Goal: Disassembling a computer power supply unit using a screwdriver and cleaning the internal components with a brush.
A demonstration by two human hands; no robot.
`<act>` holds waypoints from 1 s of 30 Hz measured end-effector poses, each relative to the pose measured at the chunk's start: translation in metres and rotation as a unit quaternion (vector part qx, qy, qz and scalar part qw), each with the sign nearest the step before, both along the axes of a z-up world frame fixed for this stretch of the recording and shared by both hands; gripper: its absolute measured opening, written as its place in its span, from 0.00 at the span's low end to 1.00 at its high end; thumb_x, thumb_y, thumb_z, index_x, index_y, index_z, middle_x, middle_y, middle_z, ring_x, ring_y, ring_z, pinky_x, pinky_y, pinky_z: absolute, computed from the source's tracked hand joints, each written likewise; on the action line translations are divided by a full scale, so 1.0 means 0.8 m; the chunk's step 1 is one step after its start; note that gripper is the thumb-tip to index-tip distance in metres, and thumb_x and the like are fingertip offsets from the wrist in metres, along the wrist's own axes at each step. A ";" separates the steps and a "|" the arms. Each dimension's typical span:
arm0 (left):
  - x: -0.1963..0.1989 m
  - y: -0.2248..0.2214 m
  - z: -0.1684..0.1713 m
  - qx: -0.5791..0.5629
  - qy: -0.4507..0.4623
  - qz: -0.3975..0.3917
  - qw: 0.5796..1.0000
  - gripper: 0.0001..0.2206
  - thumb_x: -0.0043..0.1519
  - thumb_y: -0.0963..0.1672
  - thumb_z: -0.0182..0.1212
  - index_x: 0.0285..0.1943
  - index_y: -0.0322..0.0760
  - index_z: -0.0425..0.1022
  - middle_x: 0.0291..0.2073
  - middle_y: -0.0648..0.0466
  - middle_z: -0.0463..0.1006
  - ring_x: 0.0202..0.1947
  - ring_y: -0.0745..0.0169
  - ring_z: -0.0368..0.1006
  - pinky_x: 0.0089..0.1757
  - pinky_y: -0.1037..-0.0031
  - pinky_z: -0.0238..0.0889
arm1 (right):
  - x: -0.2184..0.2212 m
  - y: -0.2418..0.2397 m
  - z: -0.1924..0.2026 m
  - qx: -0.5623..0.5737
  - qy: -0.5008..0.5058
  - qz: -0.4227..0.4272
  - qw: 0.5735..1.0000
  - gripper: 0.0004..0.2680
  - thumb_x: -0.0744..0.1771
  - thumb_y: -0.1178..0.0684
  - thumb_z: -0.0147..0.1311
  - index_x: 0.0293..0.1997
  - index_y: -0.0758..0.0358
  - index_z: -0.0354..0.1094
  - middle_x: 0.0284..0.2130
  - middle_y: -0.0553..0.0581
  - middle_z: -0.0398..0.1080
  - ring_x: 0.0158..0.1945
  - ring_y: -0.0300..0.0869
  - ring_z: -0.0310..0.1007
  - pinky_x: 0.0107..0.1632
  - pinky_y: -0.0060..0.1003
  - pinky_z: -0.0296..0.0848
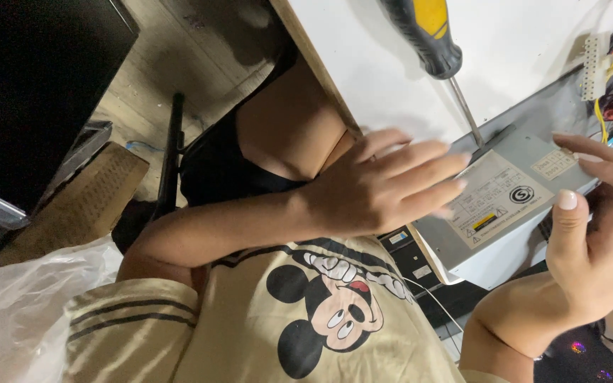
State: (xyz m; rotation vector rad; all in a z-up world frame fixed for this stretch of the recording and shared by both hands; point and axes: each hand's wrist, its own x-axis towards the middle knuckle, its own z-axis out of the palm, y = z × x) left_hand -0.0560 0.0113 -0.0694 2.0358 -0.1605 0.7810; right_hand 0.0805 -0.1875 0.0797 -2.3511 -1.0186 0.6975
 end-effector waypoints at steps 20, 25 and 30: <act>0.114 0.060 0.043 0.249 0.037 0.129 0.959 0.09 0.54 0.36 0.64 0.40 0.40 0.73 0.27 0.52 0.68 0.27 0.46 0.66 0.26 0.60 0.49 | -0.128 -0.132 -0.015 0.229 -0.143 -0.256 0.928 0.23 0.74 0.53 0.42 0.77 0.81 0.45 0.72 0.84 0.51 0.78 0.72 0.53 0.83 0.65 0.55; 0.063 -0.016 0.104 -0.071 0.222 -0.164 0.959 0.27 0.73 0.50 0.64 0.78 0.39 0.61 0.74 0.45 0.66 0.77 0.44 0.64 0.76 0.52 0.59 | -0.199 -0.161 -0.064 0.295 -0.001 -0.459 0.838 0.31 0.69 0.39 0.50 0.76 0.76 0.48 0.74 0.74 0.55 0.78 0.59 0.56 0.81 0.50 0.58; 0.037 -0.079 0.130 -0.245 0.359 -0.214 0.875 0.35 0.73 0.50 0.53 0.83 0.31 0.41 0.80 0.35 0.51 0.80 0.38 0.52 0.76 0.52 0.47 | -0.249 -0.183 -0.133 0.371 -0.002 -0.440 0.818 0.32 0.66 0.44 0.57 0.73 0.80 0.52 0.70 0.78 0.58 0.76 0.62 0.56 0.78 0.58 0.56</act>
